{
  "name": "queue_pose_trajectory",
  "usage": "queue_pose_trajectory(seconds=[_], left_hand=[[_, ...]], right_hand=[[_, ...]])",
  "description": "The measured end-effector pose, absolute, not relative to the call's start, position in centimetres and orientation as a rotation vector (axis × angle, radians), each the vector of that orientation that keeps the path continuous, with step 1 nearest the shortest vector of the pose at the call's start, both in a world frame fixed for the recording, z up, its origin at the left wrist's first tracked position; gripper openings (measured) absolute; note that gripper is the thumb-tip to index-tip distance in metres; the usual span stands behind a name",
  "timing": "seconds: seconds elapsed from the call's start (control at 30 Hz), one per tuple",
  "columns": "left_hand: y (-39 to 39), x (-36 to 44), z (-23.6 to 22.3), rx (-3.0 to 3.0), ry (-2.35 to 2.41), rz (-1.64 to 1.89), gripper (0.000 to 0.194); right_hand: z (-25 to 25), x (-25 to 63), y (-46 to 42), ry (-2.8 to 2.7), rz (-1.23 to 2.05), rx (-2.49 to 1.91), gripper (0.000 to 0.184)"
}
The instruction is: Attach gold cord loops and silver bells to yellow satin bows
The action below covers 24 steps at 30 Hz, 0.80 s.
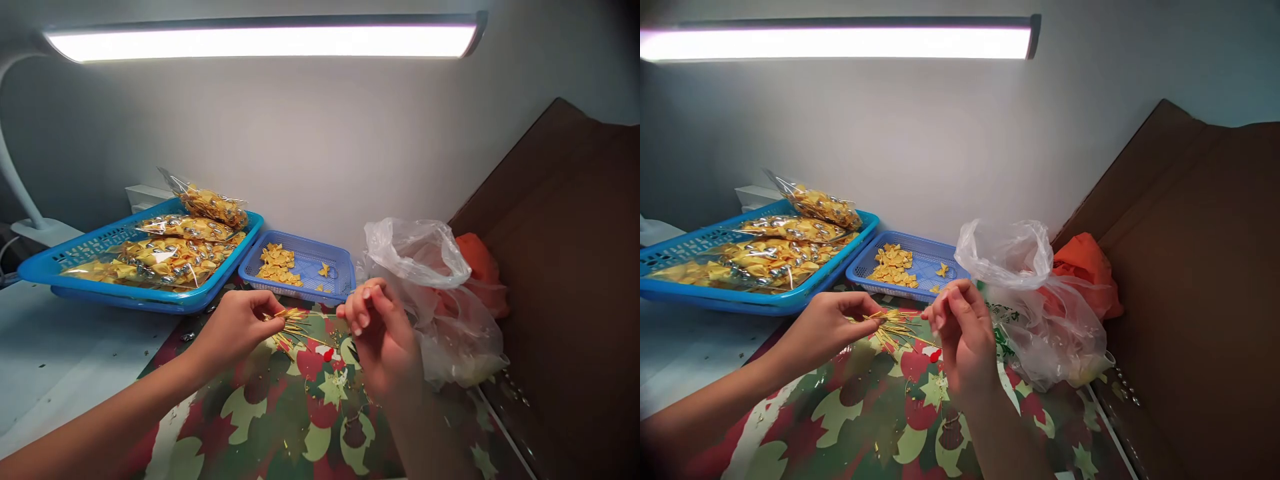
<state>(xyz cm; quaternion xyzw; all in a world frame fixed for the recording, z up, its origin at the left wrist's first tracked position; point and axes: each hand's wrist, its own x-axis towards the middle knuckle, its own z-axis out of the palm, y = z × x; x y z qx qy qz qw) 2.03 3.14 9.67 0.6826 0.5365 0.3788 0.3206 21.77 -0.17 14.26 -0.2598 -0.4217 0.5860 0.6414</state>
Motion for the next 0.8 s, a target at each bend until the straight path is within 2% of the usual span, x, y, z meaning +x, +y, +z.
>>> queue_pose_trajectory(seconds=[0.17, 0.47, 0.63, 0.8], left_hand=[[4.5, 1.8, 8.6, 1.452, 1.373, 1.030, 0.013], [5.1, 2.1, 7.5, 1.069, 1.156, 1.026, 0.017], [5.0, 2.0, 8.3, 0.907, 1.035, 1.059, 0.020], [5.1, 1.0, 9.7, 0.787, 0.932, 1.110, 0.020]], right_hand=[[14.9, 22.2, -1.0, -1.033, 1.233, -0.615, 0.018], [14.9, 21.0, -2.7, -1.025, 1.413, -0.617, 0.016], [14.6, 20.3, -2.7, -0.912, 1.558, -0.724, 0.023], [13.4, 20.0, -1.3, -0.819, 1.607, -0.876, 0.038]])
